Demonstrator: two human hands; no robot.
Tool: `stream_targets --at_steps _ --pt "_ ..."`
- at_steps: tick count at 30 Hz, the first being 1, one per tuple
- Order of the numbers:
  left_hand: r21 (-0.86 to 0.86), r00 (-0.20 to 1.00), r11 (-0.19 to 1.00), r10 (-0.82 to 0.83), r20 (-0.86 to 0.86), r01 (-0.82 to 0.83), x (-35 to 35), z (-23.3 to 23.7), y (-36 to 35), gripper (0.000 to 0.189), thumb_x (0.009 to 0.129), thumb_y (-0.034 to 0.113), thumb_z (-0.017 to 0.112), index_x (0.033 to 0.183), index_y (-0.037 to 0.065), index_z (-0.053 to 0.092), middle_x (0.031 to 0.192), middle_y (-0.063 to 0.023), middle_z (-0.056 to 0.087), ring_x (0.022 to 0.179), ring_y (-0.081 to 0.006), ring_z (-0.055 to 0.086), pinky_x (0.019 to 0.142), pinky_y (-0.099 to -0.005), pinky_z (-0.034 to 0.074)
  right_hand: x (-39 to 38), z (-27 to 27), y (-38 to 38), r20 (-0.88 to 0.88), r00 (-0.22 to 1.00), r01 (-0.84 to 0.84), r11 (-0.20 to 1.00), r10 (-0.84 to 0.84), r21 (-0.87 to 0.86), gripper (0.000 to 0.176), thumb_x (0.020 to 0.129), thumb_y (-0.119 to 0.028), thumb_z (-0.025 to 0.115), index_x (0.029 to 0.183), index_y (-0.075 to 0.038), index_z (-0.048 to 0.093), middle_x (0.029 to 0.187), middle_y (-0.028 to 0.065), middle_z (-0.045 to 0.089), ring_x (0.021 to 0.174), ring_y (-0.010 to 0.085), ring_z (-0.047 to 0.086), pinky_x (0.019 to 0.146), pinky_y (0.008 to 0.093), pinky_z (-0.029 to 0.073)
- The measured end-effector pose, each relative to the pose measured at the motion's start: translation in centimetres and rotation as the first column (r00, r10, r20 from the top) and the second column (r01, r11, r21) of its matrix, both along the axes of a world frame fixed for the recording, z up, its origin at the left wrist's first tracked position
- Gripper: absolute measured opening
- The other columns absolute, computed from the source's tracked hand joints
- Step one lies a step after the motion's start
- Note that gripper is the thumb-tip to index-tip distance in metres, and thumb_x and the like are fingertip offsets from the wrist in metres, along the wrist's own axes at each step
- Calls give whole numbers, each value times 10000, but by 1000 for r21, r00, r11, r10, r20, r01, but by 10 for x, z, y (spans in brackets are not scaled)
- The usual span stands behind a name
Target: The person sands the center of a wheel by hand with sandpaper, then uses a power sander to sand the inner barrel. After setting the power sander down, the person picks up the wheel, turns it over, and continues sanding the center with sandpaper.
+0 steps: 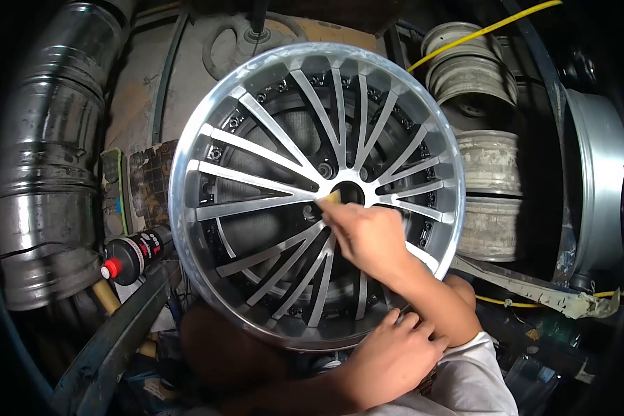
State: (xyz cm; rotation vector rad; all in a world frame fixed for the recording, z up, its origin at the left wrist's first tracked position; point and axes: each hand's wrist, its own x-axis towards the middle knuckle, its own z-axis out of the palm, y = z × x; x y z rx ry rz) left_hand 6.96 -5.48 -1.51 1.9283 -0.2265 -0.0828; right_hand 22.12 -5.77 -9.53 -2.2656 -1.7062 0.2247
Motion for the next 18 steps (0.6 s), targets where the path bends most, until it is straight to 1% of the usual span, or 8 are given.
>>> stream_targets --at_steps 3,6,7,10,11,12,15,18 --pt "-18 999 1000 17 40 -16 1 -1 -2 306 1021 292 604 1277 148 688 1108 -64 683 1083 -261 640 978 -417 458 20 12 6 158 969 181 981 -189 64 318 933 -151 709 1244 -88 723 773 104 712 606 304 690 529 425 537" --pt "-28 999 999 -39 -11 39 2 3 3 306 1024 292 600 1280 149 688 1104 -65 682 1077 -265 643 980 -419 461 11 -5 4 -12 1000 20 996 -21 -89 334 924 -127 717 1255 -78 720 777 107 713 624 318 694 548 431 546" --pt "-25 1000 999 -29 -6 29 3 3 4 305 1025 292 599 1279 149 689 1101 -64 683 1074 -265 644 985 -421 462 5 -8 5 -84 996 9 1000 -11 -16 316 935 -126 704 1247 -80 725 769 106 711 638 321 698 555 432 551" --pt "-33 1000 999 3 3 -3 0 3 6 302 1027 292 597 1275 150 691 1095 -60 684 1069 -264 648 997 -426 462 12 13 10 -85 995 55 998 -56 -8 389 923 -93 722 1312 -95 712 789 146 714 646 321 700 581 419 559" --pt "-37 1000 999 14 19 -13 0 5 8 302 1027 293 597 1275 149 692 1096 -59 685 1071 -262 649 1002 -428 462 14 6 12 -49 987 155 986 -153 59 360 919 -97 718 1280 -85 726 814 154 723 659 330 705 588 411 569" --pt "-46 999 999 16 46 -14 1 7 9 302 1027 293 597 1275 149 693 1096 -57 685 1072 -261 650 1006 -429 462 11 5 15 -40 984 170 984 -172 -46 326 917 -93 716 1241 -73 742 814 166 720 659 337 704 597 418 565" --pt "-49 999 999 -21 29 22 1 7 9 310 1025 294 597 1279 146 695 1101 -58 686 1071 -259 655 1011 -437 462 10 12 7 -150 989 -16 987 -8 -157 319 915 -77 709 1231 -58 743 839 177 722 675 340 708 621 436 556" --pt "-26 1000 1000 -10 12 10 1 7 9 323 1026 297 592 1294 147 691 1105 -64 684 1065 -260 659 1005 -442 463 14 17 14 -99 975 200 980 -200 -4 311 920 -99 709 1228 -67 747 849 166 730 689 346 708 617 438 558"
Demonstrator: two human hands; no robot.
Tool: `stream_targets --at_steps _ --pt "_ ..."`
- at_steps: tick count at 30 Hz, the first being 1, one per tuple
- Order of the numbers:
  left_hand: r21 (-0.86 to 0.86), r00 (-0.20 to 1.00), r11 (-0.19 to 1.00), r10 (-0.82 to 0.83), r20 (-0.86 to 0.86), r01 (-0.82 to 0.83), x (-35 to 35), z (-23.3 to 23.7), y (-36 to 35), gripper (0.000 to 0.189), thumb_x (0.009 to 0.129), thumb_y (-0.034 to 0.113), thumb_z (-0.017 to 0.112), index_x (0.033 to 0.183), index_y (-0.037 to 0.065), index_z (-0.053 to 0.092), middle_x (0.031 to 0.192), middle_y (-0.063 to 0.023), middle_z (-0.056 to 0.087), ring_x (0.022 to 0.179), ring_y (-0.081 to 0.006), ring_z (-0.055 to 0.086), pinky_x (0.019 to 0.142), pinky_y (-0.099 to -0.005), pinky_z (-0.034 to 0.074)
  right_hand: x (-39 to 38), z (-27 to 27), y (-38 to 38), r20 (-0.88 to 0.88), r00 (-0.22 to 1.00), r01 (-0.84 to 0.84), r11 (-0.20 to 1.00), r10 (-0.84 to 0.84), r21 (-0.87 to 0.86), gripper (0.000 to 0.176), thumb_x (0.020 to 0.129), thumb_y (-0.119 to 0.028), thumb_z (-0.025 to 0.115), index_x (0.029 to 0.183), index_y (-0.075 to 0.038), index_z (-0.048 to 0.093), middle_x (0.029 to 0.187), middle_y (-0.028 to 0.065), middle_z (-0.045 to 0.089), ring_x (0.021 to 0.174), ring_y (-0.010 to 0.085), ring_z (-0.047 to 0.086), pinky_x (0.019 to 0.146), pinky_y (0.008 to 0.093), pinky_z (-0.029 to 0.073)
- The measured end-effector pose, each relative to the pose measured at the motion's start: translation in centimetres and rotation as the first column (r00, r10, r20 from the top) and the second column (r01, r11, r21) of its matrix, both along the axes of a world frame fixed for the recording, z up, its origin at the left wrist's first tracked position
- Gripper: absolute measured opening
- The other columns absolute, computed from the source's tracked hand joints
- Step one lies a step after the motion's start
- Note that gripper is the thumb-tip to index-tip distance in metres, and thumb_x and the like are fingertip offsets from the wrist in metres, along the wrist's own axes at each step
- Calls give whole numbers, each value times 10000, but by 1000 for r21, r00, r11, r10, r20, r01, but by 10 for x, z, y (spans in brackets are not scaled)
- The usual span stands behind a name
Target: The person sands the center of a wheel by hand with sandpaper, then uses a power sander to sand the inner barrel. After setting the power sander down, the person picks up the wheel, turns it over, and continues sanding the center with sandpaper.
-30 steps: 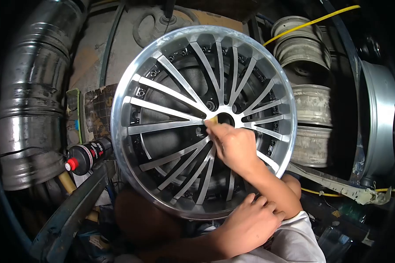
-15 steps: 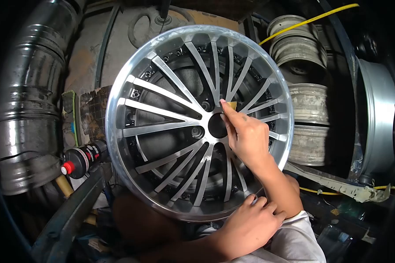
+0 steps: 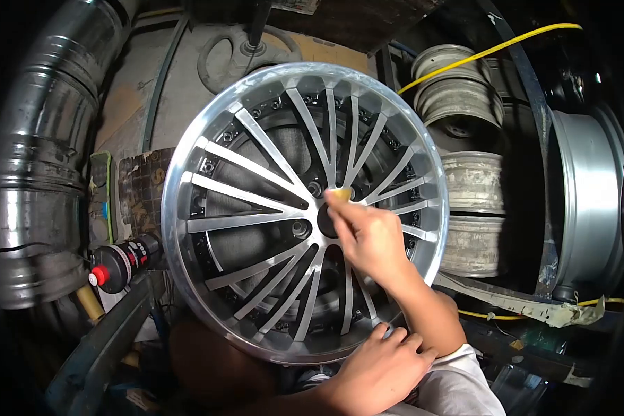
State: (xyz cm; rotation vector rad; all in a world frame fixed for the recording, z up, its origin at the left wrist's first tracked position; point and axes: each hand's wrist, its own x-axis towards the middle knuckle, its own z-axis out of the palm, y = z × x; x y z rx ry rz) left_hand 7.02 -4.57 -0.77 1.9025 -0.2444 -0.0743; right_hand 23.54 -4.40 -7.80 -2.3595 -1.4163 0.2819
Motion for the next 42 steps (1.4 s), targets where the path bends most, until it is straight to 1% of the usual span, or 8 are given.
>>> stream_targets --at_steps 1,2,4,12,16,18,21,42 --pt "-12 1000 1000 11 5 -11 0 -1 -1 321 1027 296 591 1294 147 691 1103 -64 685 1061 -260 660 1001 -441 464 3 -15 -2 61 997 -45 993 38 110 309 925 -122 711 1229 -75 746 841 154 733 687 343 706 604 439 554" --pt "-23 1000 1000 16 10 -16 0 -2 -2 320 1028 295 589 1293 147 691 1101 -65 686 1058 -260 661 997 -441 465 1 -18 -8 66 984 -152 975 164 -159 240 962 -149 667 1185 -105 744 772 106 723 652 329 705 561 438 545" --pt "-7 1000 1000 8 12 -8 0 -2 0 316 1028 292 588 1287 146 692 1100 -65 687 1055 -259 663 988 -438 466 -3 -6 -10 47 969 -230 953 243 -196 257 957 -155 674 1205 -116 733 738 104 697 626 328 689 544 447 532" --pt "55 1000 998 -4 24 2 0 -1 0 303 1011 288 607 1261 143 698 1111 -60 694 1069 -252 664 988 -430 463 -18 -9 -30 175 957 -186 952 232 -241 424 856 -96 688 1276 -142 724 728 46 637 616 252 678 562 409 523" --pt "-100 959 961 266 102 -256 -7 0 -2 450 1051 483 514 1003 128 787 1199 -47 746 1179 -232 639 1082 -384 440 -28 -13 -34 239 941 -181 955 237 -234 517 768 -58 732 1281 -119 717 714 23 626 603 222 646 565 364 502" --pt "-51 993 993 110 43 -107 -7 -1 -1 308 1074 242 484 1068 153 779 1336 -45 698 1275 -250 585 1093 -459 425 -29 -14 -32 254 935 -191 955 247 -227 515 771 -58 723 1285 -93 711 713 23 620 609 216 645 571 360 502" --pt "9 992 995 103 69 -104 -1 -5 -5 312 1002 292 622 1265 141 696 1102 -51 702 1083 -242 667 1003 -437 460 -28 -16 -28 270 928 -207 958 256 -197 488 794 -66 715 1282 -70 705 707 23 605 612 212 640 573 354 495" --pt "45 999 998 -30 -22 31 2 0 -4 353 1022 296 612 1342 157 671 1073 -44 704 1052 -219 684 1024 -448 451 -4 -31 -16 269 963 9 993 22 -115 413 860 -69 660 1268 -108 709 730 85 664 595 300 664 532 432 516"
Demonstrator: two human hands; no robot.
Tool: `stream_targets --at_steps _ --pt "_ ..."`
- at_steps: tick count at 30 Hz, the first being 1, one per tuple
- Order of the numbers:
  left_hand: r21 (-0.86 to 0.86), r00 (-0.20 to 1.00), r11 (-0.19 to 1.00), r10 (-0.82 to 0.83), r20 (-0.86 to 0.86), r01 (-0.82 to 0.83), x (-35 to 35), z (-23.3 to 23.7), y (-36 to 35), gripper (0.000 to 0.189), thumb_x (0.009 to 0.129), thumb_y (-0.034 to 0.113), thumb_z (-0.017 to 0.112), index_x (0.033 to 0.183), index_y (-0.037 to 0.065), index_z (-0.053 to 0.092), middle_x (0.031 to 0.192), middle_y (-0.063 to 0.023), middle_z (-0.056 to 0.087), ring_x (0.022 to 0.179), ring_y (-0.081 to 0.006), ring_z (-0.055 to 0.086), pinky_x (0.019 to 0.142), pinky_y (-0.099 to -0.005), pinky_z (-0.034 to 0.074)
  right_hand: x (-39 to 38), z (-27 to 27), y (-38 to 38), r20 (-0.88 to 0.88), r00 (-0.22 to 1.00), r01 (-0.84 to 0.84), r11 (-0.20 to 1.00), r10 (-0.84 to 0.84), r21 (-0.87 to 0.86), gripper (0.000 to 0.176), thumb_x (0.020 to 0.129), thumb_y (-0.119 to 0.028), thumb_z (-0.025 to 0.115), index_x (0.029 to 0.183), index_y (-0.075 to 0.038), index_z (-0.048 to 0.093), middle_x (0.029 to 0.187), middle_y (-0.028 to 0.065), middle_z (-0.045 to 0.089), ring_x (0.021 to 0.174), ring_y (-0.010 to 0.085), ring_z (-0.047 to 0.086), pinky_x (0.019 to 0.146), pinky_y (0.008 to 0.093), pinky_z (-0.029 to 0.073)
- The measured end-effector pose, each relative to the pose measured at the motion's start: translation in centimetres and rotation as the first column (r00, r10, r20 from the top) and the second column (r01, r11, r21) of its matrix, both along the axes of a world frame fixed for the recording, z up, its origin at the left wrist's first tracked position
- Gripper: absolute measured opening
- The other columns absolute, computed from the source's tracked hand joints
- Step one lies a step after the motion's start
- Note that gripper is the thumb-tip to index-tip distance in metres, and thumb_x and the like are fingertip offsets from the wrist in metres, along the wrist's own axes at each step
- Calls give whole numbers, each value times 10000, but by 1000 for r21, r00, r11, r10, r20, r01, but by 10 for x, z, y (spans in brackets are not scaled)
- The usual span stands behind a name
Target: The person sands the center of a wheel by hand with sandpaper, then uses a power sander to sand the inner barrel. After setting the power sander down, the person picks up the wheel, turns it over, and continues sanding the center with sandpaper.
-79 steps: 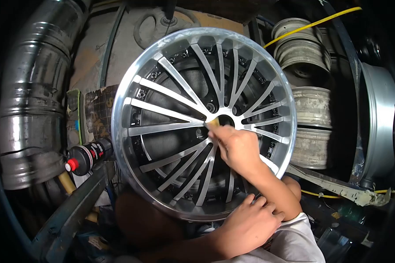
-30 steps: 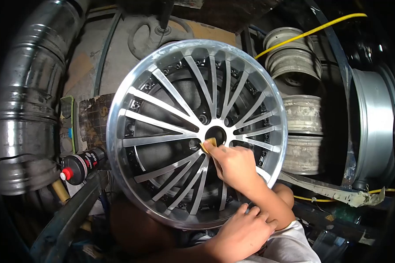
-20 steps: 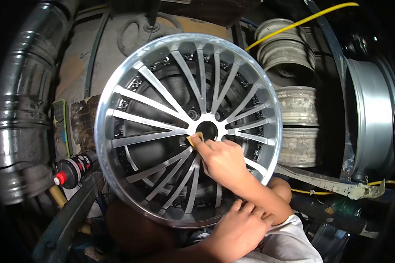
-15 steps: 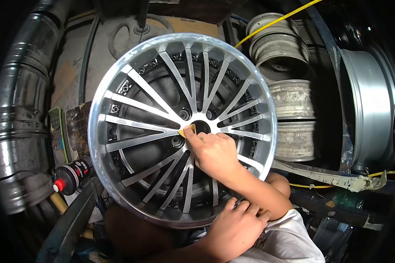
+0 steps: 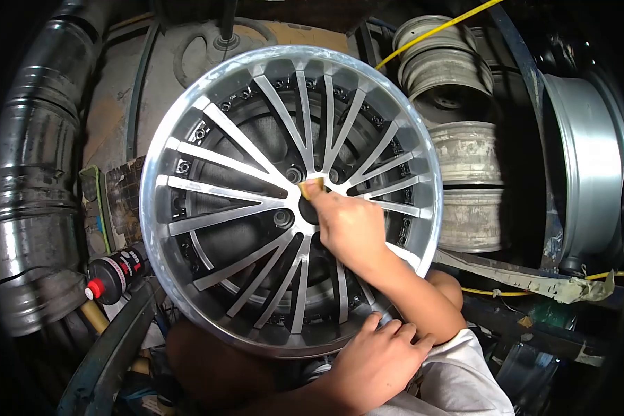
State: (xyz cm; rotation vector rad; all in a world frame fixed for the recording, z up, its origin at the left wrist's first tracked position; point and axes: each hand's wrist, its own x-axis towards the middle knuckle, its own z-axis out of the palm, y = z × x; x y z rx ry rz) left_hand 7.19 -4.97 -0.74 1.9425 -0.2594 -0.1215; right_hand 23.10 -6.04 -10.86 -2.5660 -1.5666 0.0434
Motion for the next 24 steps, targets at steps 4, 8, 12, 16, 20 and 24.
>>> stream_targets --at_steps 4,8,12,16,20,24 --pt "28 999 999 40 37 -41 -1 -4 -2 357 1022 301 609 1343 157 672 1077 -41 707 1057 -215 684 1029 -443 447 -14 12 -17 -37 989 -146 986 144 -84 532 793 -87 697 1321 -148 696 745 35 637 592 254 654 540 403 501" --pt "10 994 996 89 59 -90 1 -3 3 359 1017 297 612 1345 163 674 1124 -46 706 1092 -210 675 1037 -436 443 -17 26 -29 -35 983 -185 963 182 -198 609 749 -103 715 1353 -172 685 726 3 613 613 205 657 560 361 482" --pt "-11 1000 1000 27 10 -27 -1 0 -4 360 1004 291 623 1337 165 680 1173 -47 703 1121 -205 665 1040 -428 442 -20 14 -15 38 966 -251 961 257 -113 603 753 -108 713 1354 -94 669 739 12 614 605 196 645 564 351 476" --pt "41 976 985 163 144 -170 0 -6 -1 355 991 278 639 1323 162 686 1159 -30 708 1112 -196 667 1017 -422 444 -23 5 -14 -59 979 -201 976 196 -89 585 792 -105 703 1371 -60 634 729 32 603 579 220 635 557 369 493" --pt "-20 992 995 101 79 -100 -1 -13 -13 342 981 255 653 1306 156 693 1132 -16 711 1088 -202 668 1000 -406 441 -27 4 -14 -86 986 -153 979 143 -134 491 831 -103 679 1317 -44 638 736 48 637 567 266 654 522 405 512" --pt "-50 998 998 47 31 -46 5 -9 -14 332 974 249 663 1291 155 700 1125 -14 710 1065 -207 667 1000 -389 441 -9 -13 4 -78 996 -45 996 51 78 354 912 -100 654 1264 -93 693 752 101 702 600 295 691 513 432 525"
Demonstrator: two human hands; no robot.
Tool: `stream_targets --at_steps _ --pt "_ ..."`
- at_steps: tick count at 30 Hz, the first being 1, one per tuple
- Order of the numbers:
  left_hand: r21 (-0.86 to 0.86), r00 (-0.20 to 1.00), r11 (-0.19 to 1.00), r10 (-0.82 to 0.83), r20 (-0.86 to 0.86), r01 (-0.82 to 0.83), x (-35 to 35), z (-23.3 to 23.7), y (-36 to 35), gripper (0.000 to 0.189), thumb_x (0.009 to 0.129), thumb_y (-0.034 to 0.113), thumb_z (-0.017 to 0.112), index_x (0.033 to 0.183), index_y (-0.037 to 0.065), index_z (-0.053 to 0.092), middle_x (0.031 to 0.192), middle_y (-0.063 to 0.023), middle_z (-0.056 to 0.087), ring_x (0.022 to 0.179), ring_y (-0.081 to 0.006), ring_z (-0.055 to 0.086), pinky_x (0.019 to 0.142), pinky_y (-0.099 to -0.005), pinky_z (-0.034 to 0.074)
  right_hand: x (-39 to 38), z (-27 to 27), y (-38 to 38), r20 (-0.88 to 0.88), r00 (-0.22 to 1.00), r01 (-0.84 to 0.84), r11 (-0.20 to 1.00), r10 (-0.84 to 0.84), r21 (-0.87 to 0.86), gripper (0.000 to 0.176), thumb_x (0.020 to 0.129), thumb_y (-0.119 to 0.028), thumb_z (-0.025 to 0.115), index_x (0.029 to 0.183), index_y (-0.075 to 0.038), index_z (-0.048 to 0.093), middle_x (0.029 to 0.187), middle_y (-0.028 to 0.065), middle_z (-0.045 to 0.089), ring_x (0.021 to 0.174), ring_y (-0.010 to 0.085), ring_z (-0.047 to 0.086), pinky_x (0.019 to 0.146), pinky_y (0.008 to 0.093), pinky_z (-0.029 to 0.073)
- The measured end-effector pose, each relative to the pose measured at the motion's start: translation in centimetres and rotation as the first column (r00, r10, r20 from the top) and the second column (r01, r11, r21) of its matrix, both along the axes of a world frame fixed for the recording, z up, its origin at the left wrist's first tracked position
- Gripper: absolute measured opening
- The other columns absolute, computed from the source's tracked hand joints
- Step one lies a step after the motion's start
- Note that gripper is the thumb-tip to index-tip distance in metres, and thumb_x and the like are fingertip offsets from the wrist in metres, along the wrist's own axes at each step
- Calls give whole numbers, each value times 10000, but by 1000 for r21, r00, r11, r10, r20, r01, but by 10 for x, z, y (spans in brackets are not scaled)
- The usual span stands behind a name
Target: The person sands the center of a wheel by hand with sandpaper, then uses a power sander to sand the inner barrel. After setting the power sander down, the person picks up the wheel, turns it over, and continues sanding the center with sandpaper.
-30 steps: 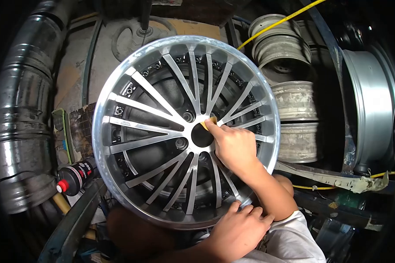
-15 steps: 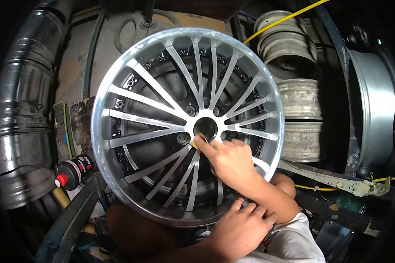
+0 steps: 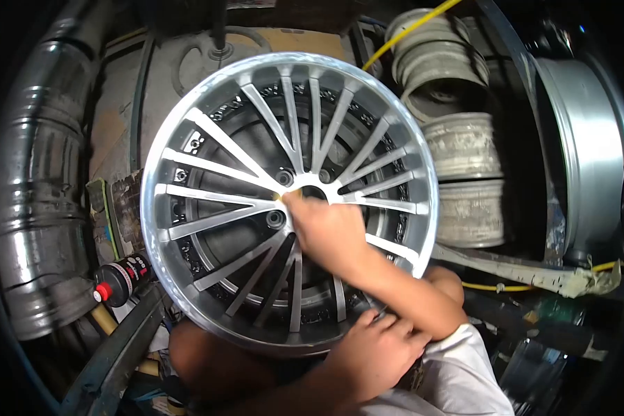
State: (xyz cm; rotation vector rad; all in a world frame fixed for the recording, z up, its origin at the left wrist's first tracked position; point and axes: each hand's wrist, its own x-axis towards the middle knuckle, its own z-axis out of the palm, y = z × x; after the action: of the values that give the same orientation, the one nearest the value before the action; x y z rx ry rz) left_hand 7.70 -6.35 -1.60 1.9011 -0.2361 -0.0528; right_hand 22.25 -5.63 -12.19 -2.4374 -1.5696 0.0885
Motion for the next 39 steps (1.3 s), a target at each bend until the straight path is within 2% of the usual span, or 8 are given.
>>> stream_targets --at_steps 5,12,14,19,24,28,32,39 --pt "-11 999 999 -32 -20 31 -3 -2 3 333 972 233 668 1286 131 708 1134 -37 718 1055 -212 668 1017 -387 454 28 58 -4 -293 928 287 942 -229 175 258 977 -117 628 1204 -54 734 750 178 719 584 304 702 517 402 549" --pt "-70 997 996 52 49 -48 3 0 8 342 959 183 681 1290 106 713 1168 -81 719 1075 -260 666 979 -400 487 5 38 -12 -130 980 -175 961 149 -216 245 949 -180 666 1170 -127 757 663 93 687 566 296 685 479 436 503" --pt "-99 998 993 64 22 -62 3 4 10 337 966 182 671 1291 103 712 1174 -89 718 1083 -269 662 981 -404 485 8 30 0 -83 996 13 1000 -11 23 246 931 -169 661 1150 -114 758 637 98 674 559 331 679 497 454 512" --pt "-118 999 992 -38 4 38 3 6 19 308 984 187 645 1264 78 714 1101 -110 733 1037 -298 665 954 -417 486 11 34 -17 -155 983 -132 970 101 -205 264 935 -172 632 1158 -148 772 692 143 700 606 343 694 552 462 543" --pt "444 994 893 -27 -108 73 -4 15 39 229 968 172 650 1172 114 737 896 -57 715 945 -259 681 895 -399 493 36 83 -44 -210 969 142 989 -133 28 222 956 -153 659 1138 -118 780 825 170 746 703 365 718 648 472 572" --pt "623 948 766 295 -117 -162 -4 -6 46 292 966 187 672 1222 49 699 1064 -151 717 1035 -338 675 975 -449 487 47 79 -64 -221 974 61 996 -45 68 173 965 -170 642 1058 -79 756 751 184 719 735 396 722 666 487 574" --pt "800 879 554 471 -71 -232 -2 -46 47 632 1005 332 650 1489 -46 499 1566 -243 464 1480 -449 396 1196 -568 338 62 81 -78 -119 990 95 983 -77 154 156 875 -47 624 992 -50 728 922 182 749 833 389 737 733 502 590" --pt "897 841 408 535 -84 -171 10 -88 54 865 1040 574 504 1635 -10 276 1730 -176 227 1593 -451 158 1251 -664 125 87 89 -94 -144 980 164 963 -136 214 272 826 19 639 1090 -44 657 957 172 748 902 380 738 767 501 585"
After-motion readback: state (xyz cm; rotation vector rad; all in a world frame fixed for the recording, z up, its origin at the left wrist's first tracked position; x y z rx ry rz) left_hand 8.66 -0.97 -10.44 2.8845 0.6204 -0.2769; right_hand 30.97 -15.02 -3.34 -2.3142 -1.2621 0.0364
